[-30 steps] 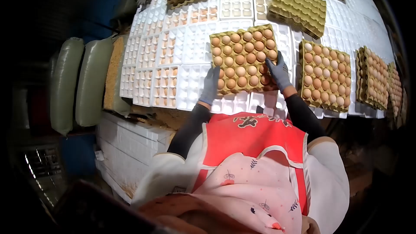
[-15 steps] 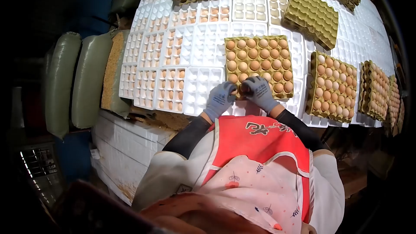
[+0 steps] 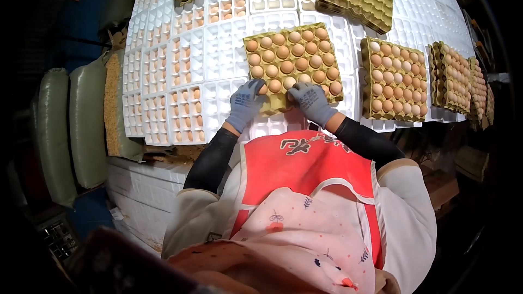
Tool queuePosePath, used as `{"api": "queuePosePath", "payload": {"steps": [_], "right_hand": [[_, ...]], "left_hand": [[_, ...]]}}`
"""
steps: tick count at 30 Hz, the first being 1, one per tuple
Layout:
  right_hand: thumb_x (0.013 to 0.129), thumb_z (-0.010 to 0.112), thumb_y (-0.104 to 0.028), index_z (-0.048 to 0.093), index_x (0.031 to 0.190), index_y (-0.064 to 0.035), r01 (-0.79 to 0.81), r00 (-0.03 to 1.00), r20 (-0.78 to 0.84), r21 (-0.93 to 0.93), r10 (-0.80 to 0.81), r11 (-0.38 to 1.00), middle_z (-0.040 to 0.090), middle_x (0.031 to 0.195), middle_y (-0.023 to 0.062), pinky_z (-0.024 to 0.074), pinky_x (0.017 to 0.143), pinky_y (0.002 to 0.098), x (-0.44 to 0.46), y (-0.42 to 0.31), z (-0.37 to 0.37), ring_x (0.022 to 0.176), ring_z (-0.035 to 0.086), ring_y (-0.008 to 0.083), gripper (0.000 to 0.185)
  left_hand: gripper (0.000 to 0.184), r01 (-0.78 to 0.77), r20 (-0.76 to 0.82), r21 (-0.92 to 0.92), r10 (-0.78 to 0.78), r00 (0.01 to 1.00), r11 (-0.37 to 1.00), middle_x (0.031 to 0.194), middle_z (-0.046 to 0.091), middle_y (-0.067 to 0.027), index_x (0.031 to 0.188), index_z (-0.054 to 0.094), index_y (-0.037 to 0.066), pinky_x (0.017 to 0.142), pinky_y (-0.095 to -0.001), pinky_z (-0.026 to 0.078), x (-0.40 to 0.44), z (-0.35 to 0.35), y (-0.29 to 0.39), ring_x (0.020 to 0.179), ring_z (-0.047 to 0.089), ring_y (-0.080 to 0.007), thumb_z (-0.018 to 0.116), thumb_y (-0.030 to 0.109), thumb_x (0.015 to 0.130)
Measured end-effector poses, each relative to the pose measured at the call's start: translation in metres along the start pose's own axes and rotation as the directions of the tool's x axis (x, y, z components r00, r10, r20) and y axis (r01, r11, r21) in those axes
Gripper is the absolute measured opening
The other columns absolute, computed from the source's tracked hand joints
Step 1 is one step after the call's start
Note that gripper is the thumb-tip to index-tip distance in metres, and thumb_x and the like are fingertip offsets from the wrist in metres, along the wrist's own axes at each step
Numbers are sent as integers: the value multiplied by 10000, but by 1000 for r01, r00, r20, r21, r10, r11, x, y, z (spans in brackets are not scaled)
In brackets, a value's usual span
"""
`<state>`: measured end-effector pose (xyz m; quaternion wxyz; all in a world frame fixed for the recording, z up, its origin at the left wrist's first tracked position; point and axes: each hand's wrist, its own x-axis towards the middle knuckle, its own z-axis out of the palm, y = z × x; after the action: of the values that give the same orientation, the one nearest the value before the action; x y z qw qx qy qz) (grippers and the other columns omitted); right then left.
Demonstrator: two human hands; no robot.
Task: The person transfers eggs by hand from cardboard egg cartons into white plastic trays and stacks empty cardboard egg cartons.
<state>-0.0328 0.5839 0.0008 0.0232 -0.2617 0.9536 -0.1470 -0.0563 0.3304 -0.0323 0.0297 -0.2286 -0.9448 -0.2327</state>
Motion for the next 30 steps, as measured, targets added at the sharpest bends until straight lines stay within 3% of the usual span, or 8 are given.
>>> {"api": "queuePosePath", "payload": {"steps": [2, 5, 7, 9, 12, 19, 25, 30], "right_hand": [[811, 729, -193, 637, 1044, -124, -86, 994, -24, 400, 104, 913, 644, 945, 95, 531, 699, 390, -8, 12, -6, 831, 663, 263, 261], [837, 760, -150, 590, 1315, -63, -353, 890, 299, 930, 345, 105, 679, 1097, 42, 547, 786, 291, -18, 55, -10, 930, 654, 163, 514], [857, 754, -141, 556, 1363, -33, -214, 919, 253, 964, 302, -157, 633, 1239, 30, 545, 840, 279, -3, 40, -46, 1045, 628, 133, 554], [850, 755, -146, 597, 1318, -88, -316, 945, 284, 918, 161, 239, 563, 1347, 56, 551, 881, 319, 18, 43, -44, 1170, 597, 180, 497], [703, 785, -160, 649, 1103, -157, -71, 997, 36, 25, 70, 997, 475, 1377, 109, 574, 793, 394, 40, 7, -24, 1129, 574, 322, 422], [723, 789, -169, 628, 1151, -138, -144, 989, -11, 33, 144, 989, 483, 1403, 149, 556, 821, 437, 46, -1, -18, 1114, 588, 366, 458], [702, 834, -204, 631, 1228, -163, 139, 940, 189, 548, -284, 825, 477, 1425, 192, 533, 921, 422, 55, -95, 17, 1147, 610, 369, 565], [857, 642, -194, 612, 1235, -134, 393, 767, 551, 1, -329, 920, 450, 1412, 162, 578, 825, 425, 84, -160, 67, 1033, 657, 337, 384]], "left_hand": [[505, 173, 17, -491, -189, 982, 854, 1114, 635, -50, 1367, 539, 98, 720, -338, 545, -9, -10, 0, 890, 637, -170, 682, 247, 907], [535, 330, 291, -941, -312, 905, 81, 1142, 619, -51, 1406, 513, 47, 702, -250, 534, -7, -46, 3, 903, 607, -93, 697, 99, 907], [513, 399, 323, -887, -304, 896, 234, 1230, 579, -69, 1378, 555, 101, 741, -280, 540, 4, -30, 9, 974, 617, -137, 707, 107, 888], [486, 97, 80, -235, -80, 994, 967, 1367, 512, -143, 1275, 638, 175, 906, -371, 528, 20, -19, 28, 1124, 601, -295, 752, 314, 824], [448, 42, 142, 607, -161, 977, 793, 1416, 455, -78, 1251, 617, 271, 576, -460, 551, 35, 21, 58, 1135, 530, -302, 697, 404, 831], [489, 340, -60, -336, -381, 923, 878, 1323, 534, -146, 1185, 635, 128, 830, -418, 551, -12, -40, 44, 1075, 626, -339, 797, 360, 786], [516, 636, 149, -32, -625, 766, 771, 1303, 539, -167, 1195, 639, 155, 947, -434, 491, -156, -63, -14, 1169, 564, -331, 753, 444, 783], [538, 554, 258, 287, -620, 741, 781, 1352, 504, -169, 1330, 578, 187, 971, -434, 477, -161, -40, -32, 1230, 518, -348, 686, 350, 829]]}}
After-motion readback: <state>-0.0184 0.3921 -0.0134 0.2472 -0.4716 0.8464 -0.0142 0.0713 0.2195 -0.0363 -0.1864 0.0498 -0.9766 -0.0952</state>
